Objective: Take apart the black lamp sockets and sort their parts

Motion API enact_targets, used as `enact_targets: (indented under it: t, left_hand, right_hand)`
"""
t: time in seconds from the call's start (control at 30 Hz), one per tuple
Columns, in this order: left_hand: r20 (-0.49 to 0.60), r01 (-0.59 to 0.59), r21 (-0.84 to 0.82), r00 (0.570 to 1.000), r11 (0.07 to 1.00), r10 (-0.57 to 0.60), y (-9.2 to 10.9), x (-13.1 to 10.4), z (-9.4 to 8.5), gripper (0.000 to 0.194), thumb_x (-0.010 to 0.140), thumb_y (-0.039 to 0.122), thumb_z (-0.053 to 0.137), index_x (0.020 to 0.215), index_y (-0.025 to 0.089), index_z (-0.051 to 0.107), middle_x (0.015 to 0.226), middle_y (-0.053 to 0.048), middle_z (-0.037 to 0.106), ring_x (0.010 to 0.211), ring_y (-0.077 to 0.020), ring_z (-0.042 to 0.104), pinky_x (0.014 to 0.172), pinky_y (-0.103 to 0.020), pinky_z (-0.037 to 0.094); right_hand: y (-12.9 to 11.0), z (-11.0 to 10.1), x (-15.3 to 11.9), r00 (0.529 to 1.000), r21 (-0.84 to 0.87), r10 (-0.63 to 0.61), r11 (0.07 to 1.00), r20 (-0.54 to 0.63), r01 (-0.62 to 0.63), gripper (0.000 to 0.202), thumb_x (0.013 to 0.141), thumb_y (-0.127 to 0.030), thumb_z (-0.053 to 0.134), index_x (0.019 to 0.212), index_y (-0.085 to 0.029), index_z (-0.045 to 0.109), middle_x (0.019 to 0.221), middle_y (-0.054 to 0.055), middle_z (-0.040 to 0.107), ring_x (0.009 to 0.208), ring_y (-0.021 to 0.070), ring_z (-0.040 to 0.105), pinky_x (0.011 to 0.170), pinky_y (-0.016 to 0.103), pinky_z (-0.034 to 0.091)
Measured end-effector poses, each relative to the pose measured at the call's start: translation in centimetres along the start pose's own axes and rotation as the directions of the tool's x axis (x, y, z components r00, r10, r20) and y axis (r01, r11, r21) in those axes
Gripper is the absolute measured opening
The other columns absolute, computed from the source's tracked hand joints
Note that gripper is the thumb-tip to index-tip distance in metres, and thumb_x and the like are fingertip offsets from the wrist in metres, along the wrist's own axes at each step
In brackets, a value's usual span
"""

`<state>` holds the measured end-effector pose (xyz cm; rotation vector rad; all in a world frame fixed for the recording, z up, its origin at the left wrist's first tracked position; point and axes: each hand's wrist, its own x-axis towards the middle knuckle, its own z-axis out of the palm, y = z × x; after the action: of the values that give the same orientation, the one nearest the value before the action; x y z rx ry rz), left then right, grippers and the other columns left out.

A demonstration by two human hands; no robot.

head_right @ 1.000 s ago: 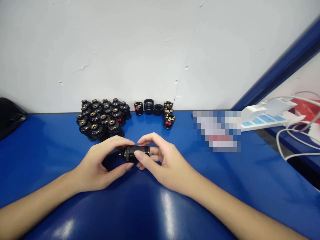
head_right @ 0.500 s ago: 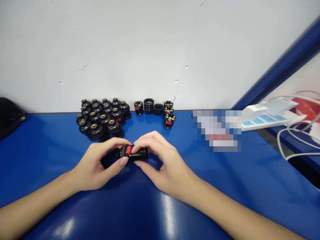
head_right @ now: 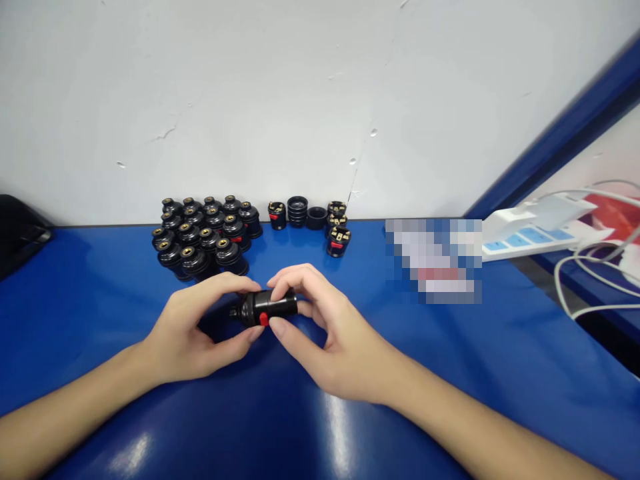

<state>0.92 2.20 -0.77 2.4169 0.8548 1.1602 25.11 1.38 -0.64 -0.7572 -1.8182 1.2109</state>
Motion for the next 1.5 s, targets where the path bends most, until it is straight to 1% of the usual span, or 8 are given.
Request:
enact_targets:
  t: [0.2, 0.4, 0.53, 0.83, 1.07, 1.17, 1.33, 1.5]
  left_hand:
    - [0.035, 0.036, 0.007, 0.999, 0.999, -0.036, 0.1, -0.1, -0.1, 0.035, 0.093, 0.02, 0.077, 0.126, 0.02, 0.063, 0.107, -0.004, 0.077, 0.091, -0.0144, 0.074, 0.085, -0.025, 0.058]
    - [0.028, 0.152, -0.001, 0.988, 0.988, -0.152, 0.4, 0.3, -0.5, 0.013, 0.1, 0.023, 0.068, 0.112, 0.018, 0.069, 0.081, 0.002, 0.072, 0.069, -0.0103, 0.068, 0.067, -0.021, 0.053]
    - [0.028, 0.234, -0.025, 0.972, 0.972, -0.234, 0.2, 0.5, -0.6, 0.011, 0.105, 0.026, 0.061, 0.101, 0.019, 0.069, 0.067, 0.006, 0.068, 0.056, -0.0081, 0.059, 0.059, -0.02, 0.048]
    - [-0.137, 0.28, -0.114, 0.946, 0.953, -0.295, -0.2, 0.1, 0.2, 0.033, 0.096, 0.022, 0.073, 0.126, 0.021, 0.059, 0.109, -0.006, 0.079, 0.097, -0.0173, 0.079, 0.087, -0.029, 0.064]
    - [-0.235, 0.309, -0.163, 0.91, 0.937, -0.342, -0.6, -0.2, 0.7, 0.038, 0.09, 0.021, 0.082, 0.12, 0.023, 0.057, 0.116, -0.007, 0.08, 0.104, -0.0194, 0.08, 0.096, -0.034, 0.066]
    - [-0.255, 0.313, -0.149, 0.905, 0.938, -0.342, -0.7, -0.2, 0.6, 0.033, 0.09, 0.022, 0.083, 0.113, 0.023, 0.059, 0.117, -0.007, 0.08, 0.105, -0.0207, 0.081, 0.095, -0.035, 0.068]
    - [-0.283, 0.309, -0.089, 0.904, 0.947, -0.322, -0.5, -0.2, 0.5, 0.027, 0.09, 0.025, 0.083, 0.107, 0.023, 0.062, 0.113, -0.005, 0.08, 0.101, -0.0196, 0.081, 0.094, -0.034, 0.068]
    - [-0.339, 0.346, -0.07, 0.874, 0.936, -0.348, -0.3, -0.1, 0.3, 0.023, 0.093, 0.025, 0.08, 0.108, 0.023, 0.062, 0.114, -0.005, 0.079, 0.087, -0.0154, 0.078, 0.081, -0.029, 0.066]
  right_hand:
    - [0.8, 0.0, 0.3, 0.985, 0.048, 0.162, 0.985, 0.061, -0.165, 0.023, 0.11, -0.039, 0.062, 0.127, -0.025, 0.06, 0.094, 0.001, 0.073, 0.084, 0.0172, 0.077, 0.08, 0.031, 0.065]
    - [0.8, -0.1, 0.2, 0.992, -0.169, -0.123, 0.978, -0.01, 0.119, 0.027, 0.103, -0.017, 0.067, 0.128, -0.028, 0.063, 0.128, 0.007, 0.07, 0.119, 0.0227, 0.072, 0.1, 0.039, 0.064]
    - [0.8, -0.3, 0.1, 0.965, -0.34, -0.259, 0.912, -0.045, 0.229, 0.028, 0.098, -0.006, 0.066, 0.116, -0.027, 0.061, 0.124, 0.007, 0.068, 0.114, 0.0207, 0.071, 0.094, 0.035, 0.063]
    - [0.8, -0.3, 0.6, 0.953, -0.283, -0.14, 0.957, -0.268, 0.061, 0.035, 0.095, -0.023, 0.078, 0.116, -0.027, 0.05, 0.116, 0.007, 0.071, 0.111, 0.0231, 0.074, 0.102, 0.043, 0.063]
    - [1.6, -0.4, 0.5, 0.987, -0.366, -0.125, 0.927, -0.1, 0.08, 0.039, 0.102, -0.015, 0.064, 0.132, -0.028, 0.042, 0.125, 0.011, 0.069, 0.122, 0.0252, 0.072, 0.108, 0.049, 0.062]
    - [1.3, -0.6, 0.3, 0.981, -0.543, -0.193, 0.827, -0.03, 0.146, 0.044, 0.103, -0.01, 0.056, 0.141, -0.027, 0.041, 0.136, 0.015, 0.065, 0.131, 0.0288, 0.068, 0.112, 0.055, 0.059]
    - [-0.4, 0.0, -0.2, 0.885, -0.856, -0.46, 0.426, 0.072, 0.291, 0.037, 0.1, -0.005, 0.062, 0.132, -0.02, 0.054, 0.126, 0.019, 0.065, 0.116, 0.0326, 0.068, 0.096, 0.053, 0.064]
    - [-1.2, 1.1, -0.4, 0.887, -0.929, -0.426, 0.223, 0.179, 0.294, 0.03, 0.102, -0.009, 0.06, 0.132, -0.006, 0.06, 0.117, 0.026, 0.071, 0.11, 0.0381, 0.071, 0.092, 0.055, 0.066]
